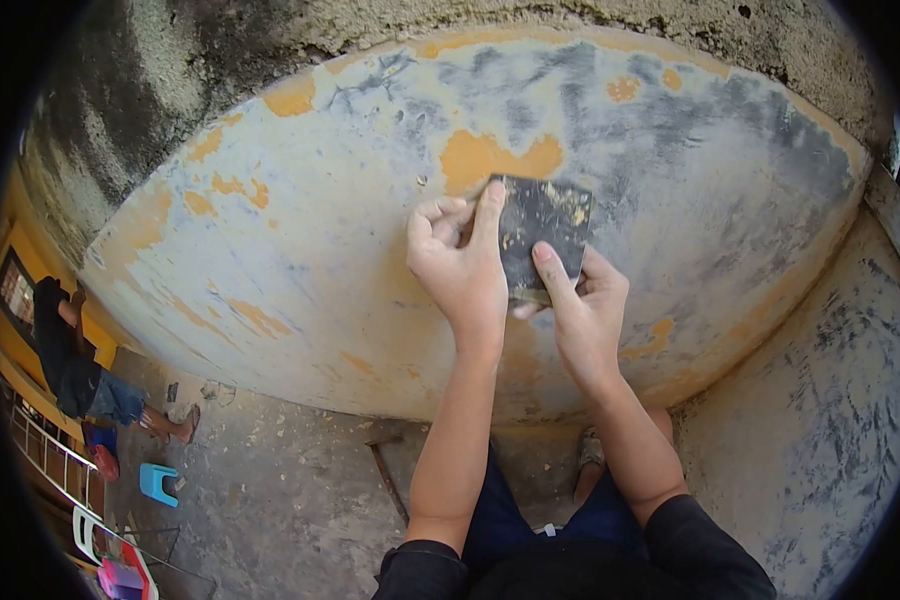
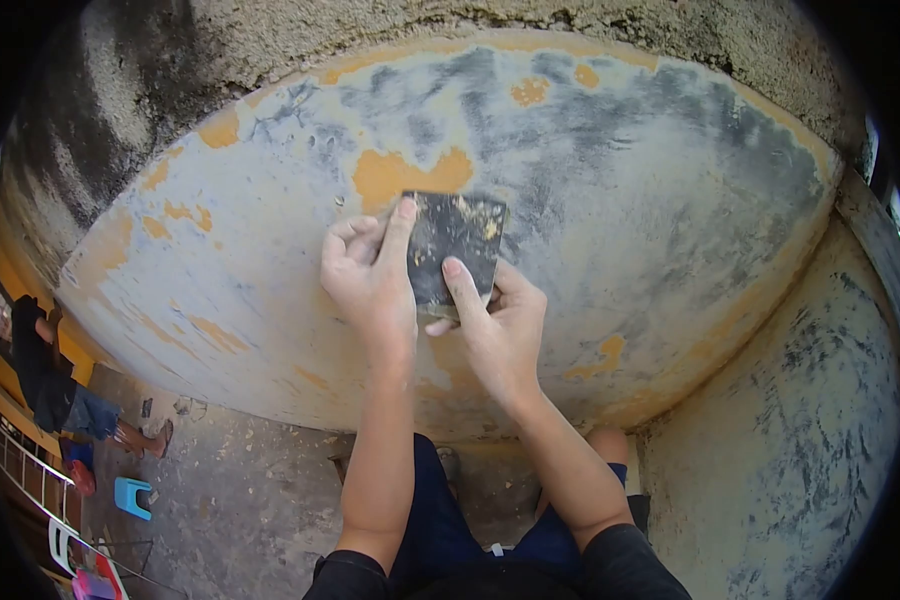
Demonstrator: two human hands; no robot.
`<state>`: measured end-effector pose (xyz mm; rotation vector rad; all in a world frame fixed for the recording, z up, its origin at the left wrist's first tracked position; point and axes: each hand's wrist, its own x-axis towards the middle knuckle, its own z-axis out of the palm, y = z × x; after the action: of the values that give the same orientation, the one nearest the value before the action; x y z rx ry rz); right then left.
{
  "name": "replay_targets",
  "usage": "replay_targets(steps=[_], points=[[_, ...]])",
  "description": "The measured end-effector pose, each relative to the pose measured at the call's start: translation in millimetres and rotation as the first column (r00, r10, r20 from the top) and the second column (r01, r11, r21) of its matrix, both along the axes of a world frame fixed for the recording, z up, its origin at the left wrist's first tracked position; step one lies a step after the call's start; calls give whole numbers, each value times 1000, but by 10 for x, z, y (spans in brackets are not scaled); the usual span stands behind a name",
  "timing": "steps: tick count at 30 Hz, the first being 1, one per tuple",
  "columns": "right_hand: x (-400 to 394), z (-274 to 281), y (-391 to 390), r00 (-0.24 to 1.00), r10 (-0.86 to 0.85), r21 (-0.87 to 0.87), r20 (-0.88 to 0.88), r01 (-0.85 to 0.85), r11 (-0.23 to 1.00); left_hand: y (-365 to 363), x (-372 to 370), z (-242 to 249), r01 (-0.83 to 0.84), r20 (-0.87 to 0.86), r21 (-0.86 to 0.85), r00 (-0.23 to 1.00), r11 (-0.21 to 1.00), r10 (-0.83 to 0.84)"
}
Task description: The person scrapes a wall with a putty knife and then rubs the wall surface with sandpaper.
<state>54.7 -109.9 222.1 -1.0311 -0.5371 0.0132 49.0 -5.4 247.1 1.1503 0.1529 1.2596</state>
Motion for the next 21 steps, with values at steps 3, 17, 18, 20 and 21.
replay_targets(steps=[3, 17, 18, 20, 21], points=[[35, -27, 25, 1000, -11, -42, -21, 10, 999, 39, 48, -39, 6, 3, -12, 1000, 1000, -6], [57, -26, 93, 1000, 13, -28, -24, -14, 1000, 54, -6, 89, -24, -26, -46, 999, 999, 23], [74, 3, 96, 1000, 22, -27, -13, -22, 999, 51, -17, 76, -27, -30, -49, 999, 998, 25], [49, 23, 76, 999, 35, -16, 11, -35, 999, 58, -20, 110, 5, -4, -49, 1000, 999, -5], [2, -7, 31, 1000, 5, -52, -11, -5, 999, 51, -15, 74, 2, 8, -40, 1000, 999, -2]])
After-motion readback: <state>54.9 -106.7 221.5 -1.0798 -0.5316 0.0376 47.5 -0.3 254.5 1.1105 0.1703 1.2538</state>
